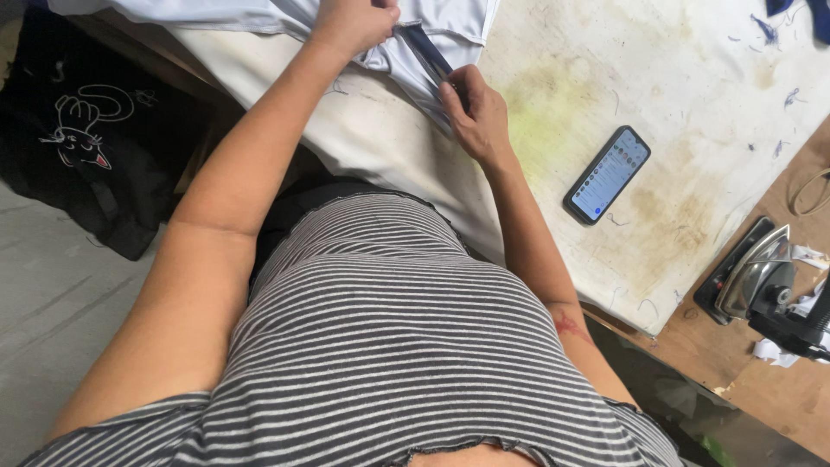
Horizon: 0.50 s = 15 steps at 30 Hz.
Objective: The person uses small scissors to trim loose threads and excess fabric from the seams and edges of a white and blue sports jersey. The person repeatedly repositions the jersey on the table to access different areas, including the collar and sleeve edges.
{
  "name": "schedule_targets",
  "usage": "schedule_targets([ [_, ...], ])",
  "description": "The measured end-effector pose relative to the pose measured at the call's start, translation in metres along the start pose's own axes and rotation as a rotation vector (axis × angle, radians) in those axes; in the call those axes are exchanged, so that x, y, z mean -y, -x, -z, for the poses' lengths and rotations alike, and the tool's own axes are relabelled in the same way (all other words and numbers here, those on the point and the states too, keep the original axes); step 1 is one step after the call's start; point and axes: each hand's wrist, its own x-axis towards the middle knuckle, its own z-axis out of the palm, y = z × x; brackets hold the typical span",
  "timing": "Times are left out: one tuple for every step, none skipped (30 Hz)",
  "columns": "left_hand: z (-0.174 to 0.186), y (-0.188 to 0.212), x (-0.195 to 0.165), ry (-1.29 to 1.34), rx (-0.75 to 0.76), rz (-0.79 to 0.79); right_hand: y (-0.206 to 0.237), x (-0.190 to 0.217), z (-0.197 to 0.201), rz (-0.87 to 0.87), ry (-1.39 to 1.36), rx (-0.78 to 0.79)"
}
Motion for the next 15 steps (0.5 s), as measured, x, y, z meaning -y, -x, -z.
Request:
schedule_targets([
  [0.0,-0.003,0.001,0.117,0.071,0.114,-0.007,-0.002,0.006,-0.008,0.031,0.023],
  [-0.001,-0.005,0.0,0.144,0.08,0.12,-0.014,-0.004,0.011,-0.015,0.063,0.048],
  [-0.003,-0.007,0.0,0.172,0.086,0.126,-0.021,-0.004,0.016,-0.006,0.092,0.006],
  [-0.005,-0.009,-0.002,0.2,0.089,0.13,-0.03,-0.004,0.019,0.007,0.12,-0.036],
  [-0.008,-0.011,-0.003,0.232,0.079,0.165,-0.037,-0.002,0.021,0.02,0.148,-0.079],
  [-0.01,-0.012,-0.005,0.266,0.07,0.203,-0.044,0.0,0.021,0.151,0.199,-0.11],
  [-0.011,-0.013,-0.006,0.302,0.057,0.243,-0.051,0.004,0.018,0.283,0.248,-0.137],
  [-0.012,-0.014,-0.007,0.312,0.061,0.244,-0.056,0.008,0.015,0.417,0.296,-0.162],
  [-0.012,-0.014,-0.008,0.322,0.067,0.245,-0.06,0.012,0.011,0.415,0.334,-0.151],
  [-0.012,-0.014,-0.01,0.331,0.073,0.243,-0.064,0.016,0.006,0.413,0.373,-0.143],
  [-0.012,-0.013,-0.011,0.345,0.059,0.249,-0.068,0.02,0.002,0.413,0.413,-0.136],
  [-0.011,-0.012,-0.013,0.361,0.045,0.255,-0.071,0.024,-0.001,0.423,0.453,-0.135],
  [-0.009,-0.01,-0.015,0.378,0.032,0.265,-0.073,0.026,-0.004,0.432,0.493,-0.131],
  [-0.007,-0.008,-0.018,0.355,0.037,0.252,-0.074,0.028,-0.007,0.44,0.532,-0.126],
  [-0.005,-0.004,-0.02,0.33,0.044,0.239,-0.074,0.03,-0.008,0.436,0.528,-0.118],
])
